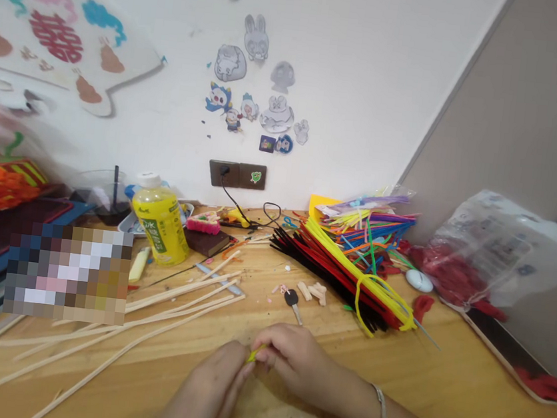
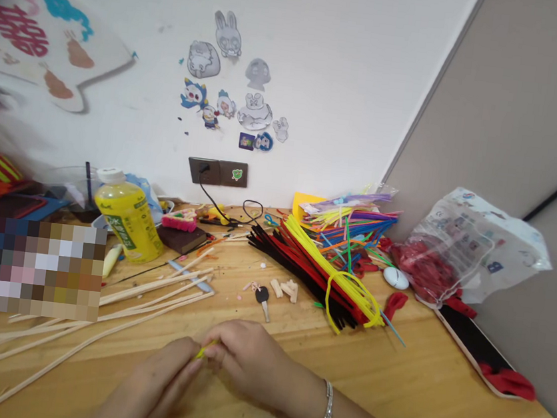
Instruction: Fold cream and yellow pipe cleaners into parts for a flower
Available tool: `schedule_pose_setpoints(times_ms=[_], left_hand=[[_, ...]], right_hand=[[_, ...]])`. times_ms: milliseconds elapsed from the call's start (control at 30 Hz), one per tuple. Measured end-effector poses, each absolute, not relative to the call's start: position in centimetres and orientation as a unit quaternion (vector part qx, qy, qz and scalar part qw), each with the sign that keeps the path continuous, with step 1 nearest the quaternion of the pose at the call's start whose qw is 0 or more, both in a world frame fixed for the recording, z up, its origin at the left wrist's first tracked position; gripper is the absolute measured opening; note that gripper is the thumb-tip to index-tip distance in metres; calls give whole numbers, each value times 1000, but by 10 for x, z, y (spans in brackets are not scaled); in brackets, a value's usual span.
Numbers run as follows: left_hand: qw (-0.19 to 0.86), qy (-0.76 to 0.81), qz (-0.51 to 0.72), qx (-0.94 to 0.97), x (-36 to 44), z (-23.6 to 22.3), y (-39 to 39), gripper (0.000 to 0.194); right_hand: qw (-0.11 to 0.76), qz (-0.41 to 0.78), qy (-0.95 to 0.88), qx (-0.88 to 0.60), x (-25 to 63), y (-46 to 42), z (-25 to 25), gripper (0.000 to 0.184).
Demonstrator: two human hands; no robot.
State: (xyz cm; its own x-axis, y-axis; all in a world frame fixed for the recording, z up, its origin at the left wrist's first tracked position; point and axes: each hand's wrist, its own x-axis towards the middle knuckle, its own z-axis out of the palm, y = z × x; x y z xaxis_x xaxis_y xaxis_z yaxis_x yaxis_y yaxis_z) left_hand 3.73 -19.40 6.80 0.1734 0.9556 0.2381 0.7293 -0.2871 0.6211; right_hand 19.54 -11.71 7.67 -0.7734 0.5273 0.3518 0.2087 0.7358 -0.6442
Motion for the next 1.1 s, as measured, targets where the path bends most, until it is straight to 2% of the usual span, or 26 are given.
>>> schedule_pose_setpoints(times_ms=[100,200,400,800,1100], left_hand=[[139,556,304,761,36,72,-194,21],[103,549,295,775,35,78,-195,22],[82,539,289,787,34,78,-198,21],[114,541,289,781,35,83,-197,23],[162,557,293,760,34,78,-193,21]], right_hand=[[262,270,-904,-201,195,-116,78,27],[255,212,-925,-185,195,-113,78,38],[228,165,-942,-183,197,-113,74,53],[263,171,-936,-157,199,-111,73,60],[178,163,-960,-141,201,-104,81,49]])
